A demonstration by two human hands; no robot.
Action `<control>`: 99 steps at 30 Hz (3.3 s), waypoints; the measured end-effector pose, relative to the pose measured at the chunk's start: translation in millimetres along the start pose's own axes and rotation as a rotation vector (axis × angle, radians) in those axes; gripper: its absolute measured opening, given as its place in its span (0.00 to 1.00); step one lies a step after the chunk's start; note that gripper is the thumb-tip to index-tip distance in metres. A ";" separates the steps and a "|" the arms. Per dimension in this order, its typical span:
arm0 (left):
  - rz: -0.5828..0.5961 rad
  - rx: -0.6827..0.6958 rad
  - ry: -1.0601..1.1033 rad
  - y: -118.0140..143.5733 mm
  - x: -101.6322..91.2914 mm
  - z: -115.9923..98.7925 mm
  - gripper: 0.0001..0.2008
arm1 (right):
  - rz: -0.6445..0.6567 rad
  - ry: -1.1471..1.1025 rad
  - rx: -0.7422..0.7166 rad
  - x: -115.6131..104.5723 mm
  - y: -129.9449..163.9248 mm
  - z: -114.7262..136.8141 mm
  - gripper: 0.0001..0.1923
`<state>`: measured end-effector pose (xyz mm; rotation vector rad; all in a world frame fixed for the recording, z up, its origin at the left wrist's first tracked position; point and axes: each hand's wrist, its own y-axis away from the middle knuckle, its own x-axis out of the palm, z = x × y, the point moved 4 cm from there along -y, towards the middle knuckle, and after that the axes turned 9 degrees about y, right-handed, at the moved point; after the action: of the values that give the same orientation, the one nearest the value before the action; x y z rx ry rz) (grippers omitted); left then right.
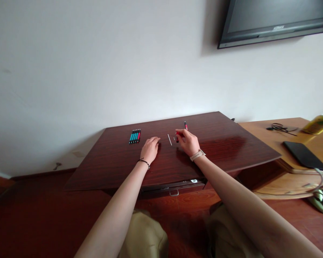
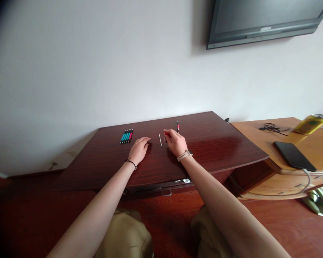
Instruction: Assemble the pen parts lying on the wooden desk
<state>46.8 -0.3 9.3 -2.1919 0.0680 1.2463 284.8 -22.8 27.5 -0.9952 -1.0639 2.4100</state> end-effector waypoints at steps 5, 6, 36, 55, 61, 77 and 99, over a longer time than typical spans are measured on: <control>0.009 0.004 -0.001 0.2 1.4 1.0 0.19 | 0.000 -0.025 0.018 -1.9 0.1 -1.7 0.12; 0.009 0.003 0.002 0.3 1.3 1.3 0.19 | -0.001 -0.027 0.020 -2.0 -0.2 -2.1 0.12; -0.029 -0.077 0.027 -3.0 -3.4 5.5 0.11 | -0.109 -0.255 0.255 -1.0 0.1 -28.9 0.17; -0.139 -0.230 0.608 -3.8 15.1 1.5 0.08 | 0.127 -0.518 0.341 20.6 2.9 -38.2 0.21; -0.172 -0.250 0.974 -9.2 28.0 -4.8 0.08 | 0.149 -0.532 0.334 19.7 1.8 -35.8 0.19; -0.126 -0.244 0.977 -8.9 29.9 -11.2 0.08 | 0.140 -0.509 0.325 17.9 1.2 -35.0 0.20; -0.089 -0.231 0.967 -8.7 27.7 -15.5 0.07 | 0.162 -0.451 0.324 18.0 2.0 -36.5 0.20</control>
<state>76.9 5.3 -2.8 -2.7624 0.2157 0.0545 298.0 4.3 0.0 -0.4554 -0.6972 2.9030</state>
